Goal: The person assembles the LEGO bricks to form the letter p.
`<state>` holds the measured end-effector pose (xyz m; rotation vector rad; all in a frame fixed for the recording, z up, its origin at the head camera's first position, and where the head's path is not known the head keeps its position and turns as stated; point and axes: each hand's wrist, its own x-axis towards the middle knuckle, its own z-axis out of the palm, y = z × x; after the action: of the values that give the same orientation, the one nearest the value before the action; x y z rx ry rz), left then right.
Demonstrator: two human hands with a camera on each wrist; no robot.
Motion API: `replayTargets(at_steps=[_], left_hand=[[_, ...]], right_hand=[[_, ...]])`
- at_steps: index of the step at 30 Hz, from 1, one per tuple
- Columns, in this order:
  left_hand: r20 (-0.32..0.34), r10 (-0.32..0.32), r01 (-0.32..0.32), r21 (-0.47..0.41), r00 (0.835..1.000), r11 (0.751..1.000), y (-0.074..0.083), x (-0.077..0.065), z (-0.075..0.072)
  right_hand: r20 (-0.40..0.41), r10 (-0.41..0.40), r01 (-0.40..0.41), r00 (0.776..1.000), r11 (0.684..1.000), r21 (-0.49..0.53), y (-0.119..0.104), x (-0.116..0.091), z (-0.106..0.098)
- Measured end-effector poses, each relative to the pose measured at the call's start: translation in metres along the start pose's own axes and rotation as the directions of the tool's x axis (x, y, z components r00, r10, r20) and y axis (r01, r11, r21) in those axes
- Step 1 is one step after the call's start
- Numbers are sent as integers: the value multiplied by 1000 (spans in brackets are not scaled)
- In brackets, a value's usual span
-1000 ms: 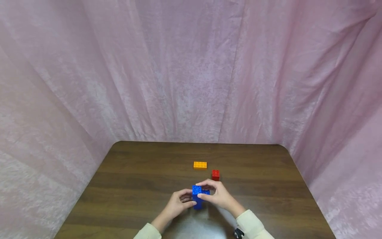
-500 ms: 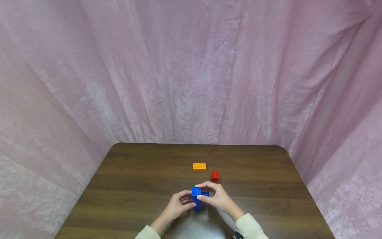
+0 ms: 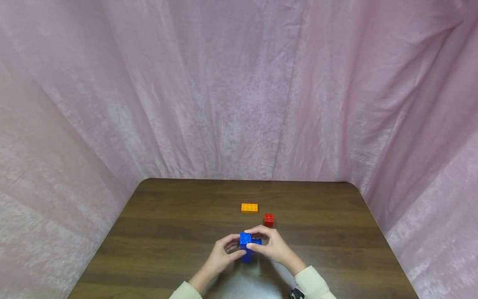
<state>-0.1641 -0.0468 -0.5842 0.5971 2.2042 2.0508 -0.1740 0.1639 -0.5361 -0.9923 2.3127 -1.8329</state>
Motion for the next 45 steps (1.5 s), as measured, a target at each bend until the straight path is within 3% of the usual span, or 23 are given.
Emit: replayTargets(at_steps=[5,13,20,25,31,39,45], left_hand=[[-1,34,-34,27,999,999,4,0,-2],[-14,-10,11,50,1000,999,2,-2,-1],[-16,13,-12,77,1000,997,5,1,0],[-13,37,-36,100,999,994,21,1,2],[8,42,-43,85,999,996,39,-3,1],[14,31,-32,83,999,996,37,-3,-1],[22,35,-36,83,999,996,38,-3,-1]], right_hand=[[-11,-5,5,1000,1000,-2,3,0,2],[-3,37,-37,999,999,7,1,-2,3],[25,49,-50,998,997,62,1,1,-7],[-55,91,-86,994,992,94,2,6,-19],[-175,70,-60,982,996,65,12,11,-35],[-319,126,-102,940,991,89,30,19,-56],[-354,156,-127,922,986,105,48,22,-62]])
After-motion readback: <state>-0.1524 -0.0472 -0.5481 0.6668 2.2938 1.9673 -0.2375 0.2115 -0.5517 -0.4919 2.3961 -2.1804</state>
